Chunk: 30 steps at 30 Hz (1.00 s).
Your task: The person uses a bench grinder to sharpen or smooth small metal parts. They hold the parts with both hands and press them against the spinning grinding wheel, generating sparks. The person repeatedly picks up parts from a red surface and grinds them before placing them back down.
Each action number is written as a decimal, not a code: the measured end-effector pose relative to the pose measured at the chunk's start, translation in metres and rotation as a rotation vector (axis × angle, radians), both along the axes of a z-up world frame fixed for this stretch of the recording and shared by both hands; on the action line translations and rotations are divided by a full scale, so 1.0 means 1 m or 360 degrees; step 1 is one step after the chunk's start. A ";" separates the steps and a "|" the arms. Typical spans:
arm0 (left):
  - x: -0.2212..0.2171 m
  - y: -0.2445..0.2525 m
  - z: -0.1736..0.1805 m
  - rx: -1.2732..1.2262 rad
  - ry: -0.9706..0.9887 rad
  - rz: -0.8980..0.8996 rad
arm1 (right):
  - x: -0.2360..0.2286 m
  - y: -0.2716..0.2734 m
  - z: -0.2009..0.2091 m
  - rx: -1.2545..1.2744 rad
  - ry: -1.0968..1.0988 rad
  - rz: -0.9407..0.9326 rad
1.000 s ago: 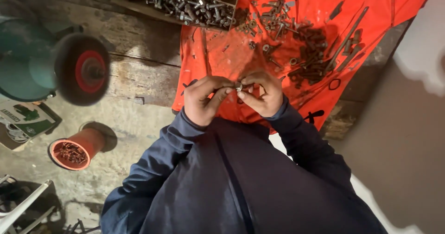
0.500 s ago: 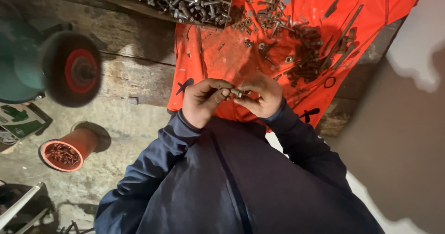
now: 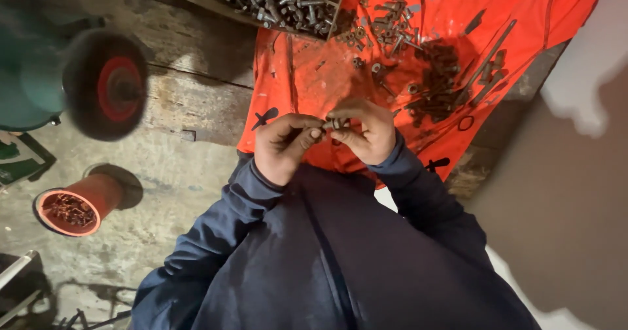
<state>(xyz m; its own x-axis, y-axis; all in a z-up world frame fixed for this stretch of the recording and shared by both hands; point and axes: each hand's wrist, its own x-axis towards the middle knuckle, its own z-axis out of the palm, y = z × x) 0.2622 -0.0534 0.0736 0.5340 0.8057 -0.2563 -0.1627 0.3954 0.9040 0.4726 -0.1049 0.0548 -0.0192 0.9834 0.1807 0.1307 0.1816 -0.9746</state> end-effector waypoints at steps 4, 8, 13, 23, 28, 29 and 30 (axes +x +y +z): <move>-0.004 0.011 0.024 0.0410 0.0382 -0.0015 | -0.006 0.000 -0.002 -0.0040 -0.0096 -0.0024; -0.017 0.013 0.025 0.0603 0.0365 0.0007 | -0.024 -0.008 -0.007 0.0156 -0.0254 -0.0113; -0.048 0.017 0.025 0.0782 0.0326 0.0084 | -0.056 -0.004 -0.005 0.0004 -0.0009 -0.0257; -0.188 0.015 0.010 0.0528 0.0580 0.0244 | -0.158 0.049 0.003 0.0018 -0.0687 0.0402; -0.239 0.007 -0.003 0.0384 0.0541 0.0374 | -0.212 0.054 -0.025 -0.0074 -0.0588 0.0659; -0.246 0.004 -0.013 0.0335 0.0438 0.0444 | -0.221 0.055 -0.033 -0.0280 -0.0380 0.0721; -0.252 0.000 -0.023 0.0286 0.0334 0.0514 | -0.228 0.056 -0.041 -0.0489 -0.0173 0.0780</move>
<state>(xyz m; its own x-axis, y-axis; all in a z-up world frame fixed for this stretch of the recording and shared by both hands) 0.0097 -0.0530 0.0502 0.1978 0.9649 -0.1726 -0.0576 0.1872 0.9806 0.2448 -0.0486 0.0135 -0.4871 0.8621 -0.1395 0.2051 -0.0423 -0.9778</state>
